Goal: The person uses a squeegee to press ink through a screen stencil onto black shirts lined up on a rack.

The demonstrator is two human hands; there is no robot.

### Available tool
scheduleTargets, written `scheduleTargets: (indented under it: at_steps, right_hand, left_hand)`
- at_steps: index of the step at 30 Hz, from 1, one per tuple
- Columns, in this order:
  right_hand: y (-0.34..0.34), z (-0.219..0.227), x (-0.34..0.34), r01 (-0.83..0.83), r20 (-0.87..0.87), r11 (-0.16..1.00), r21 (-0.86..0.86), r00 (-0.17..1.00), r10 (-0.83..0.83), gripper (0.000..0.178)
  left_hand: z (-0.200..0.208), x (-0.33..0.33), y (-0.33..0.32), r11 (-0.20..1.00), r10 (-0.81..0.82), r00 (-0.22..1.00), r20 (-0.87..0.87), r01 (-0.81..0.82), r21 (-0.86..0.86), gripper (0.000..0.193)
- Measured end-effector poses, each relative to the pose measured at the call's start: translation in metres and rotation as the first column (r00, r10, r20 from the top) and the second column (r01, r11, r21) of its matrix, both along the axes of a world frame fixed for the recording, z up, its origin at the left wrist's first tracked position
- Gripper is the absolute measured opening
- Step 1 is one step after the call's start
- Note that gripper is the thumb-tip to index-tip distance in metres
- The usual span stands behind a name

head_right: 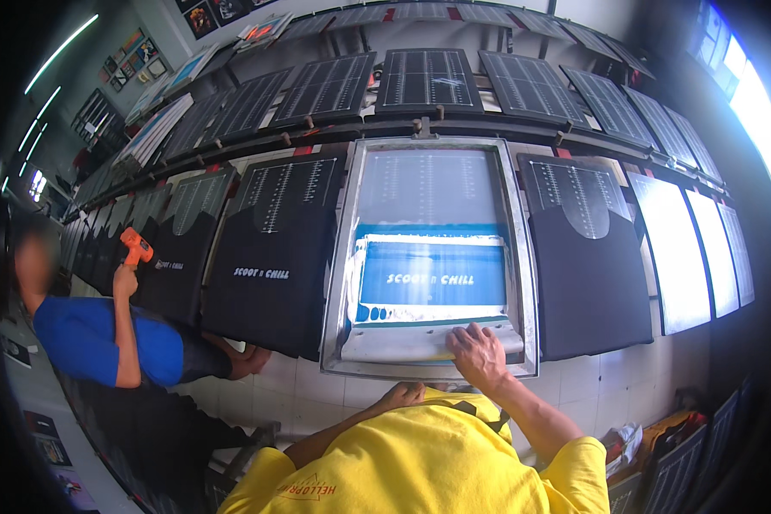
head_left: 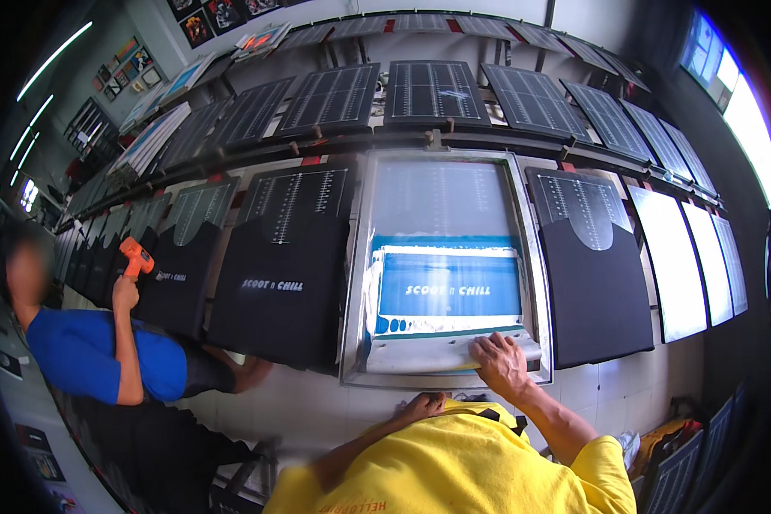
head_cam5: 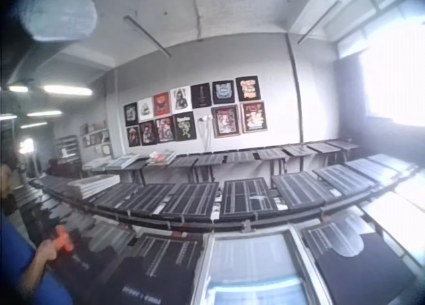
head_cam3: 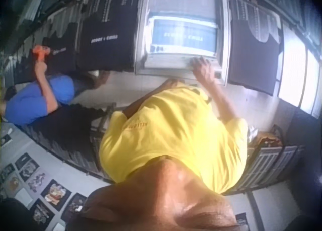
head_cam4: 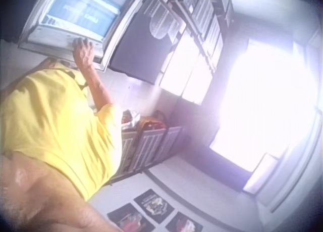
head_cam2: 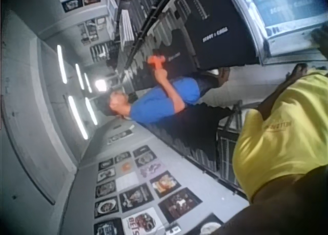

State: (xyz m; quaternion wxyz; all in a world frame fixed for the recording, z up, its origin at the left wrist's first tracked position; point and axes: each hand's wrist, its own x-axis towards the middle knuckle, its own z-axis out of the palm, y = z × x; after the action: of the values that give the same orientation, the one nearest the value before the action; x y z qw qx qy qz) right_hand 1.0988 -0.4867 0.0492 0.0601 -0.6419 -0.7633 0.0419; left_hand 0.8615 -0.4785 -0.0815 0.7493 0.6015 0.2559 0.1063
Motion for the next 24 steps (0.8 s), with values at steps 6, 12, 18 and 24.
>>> scheduleTargets:
  at_steps: [6, 12, 18, 24]
  right_hand:
    - [0.056, -0.032, 0.020, -0.002, 0.059, 0.989, 0.147, 0.998, -0.007, 0.041]
    - [0.143, 0.010, 0.047, 0.071, -0.007, 0.997, 0.041, 0.997, -0.071, 0.027]
    - [0.171, 0.008, 0.058, 0.148, -0.005, 0.989, 0.016, 0.989, -0.148, 0.026]
    - [0.131, 0.002, 0.043, 0.101, 0.020, 0.995, -0.010, 0.995, -0.100, 0.025]
  left_hand:
    - [-0.005, 0.000, -0.010, 0.991, 0.090, 0.995, -0.052, -0.095, -0.093, 0.053]
    - [-0.020, -0.001, -0.007, 0.993, 0.118, 0.993, -0.004, -0.118, 0.013, 0.052]
    - [0.025, 0.001, -0.008, 0.985, 0.108, 0.985, -0.131, -0.124, -0.119, 0.051]
    - [0.035, 0.001, -0.005, 0.987, 0.101, 0.990, -0.102, -0.113, -0.115, 0.051]
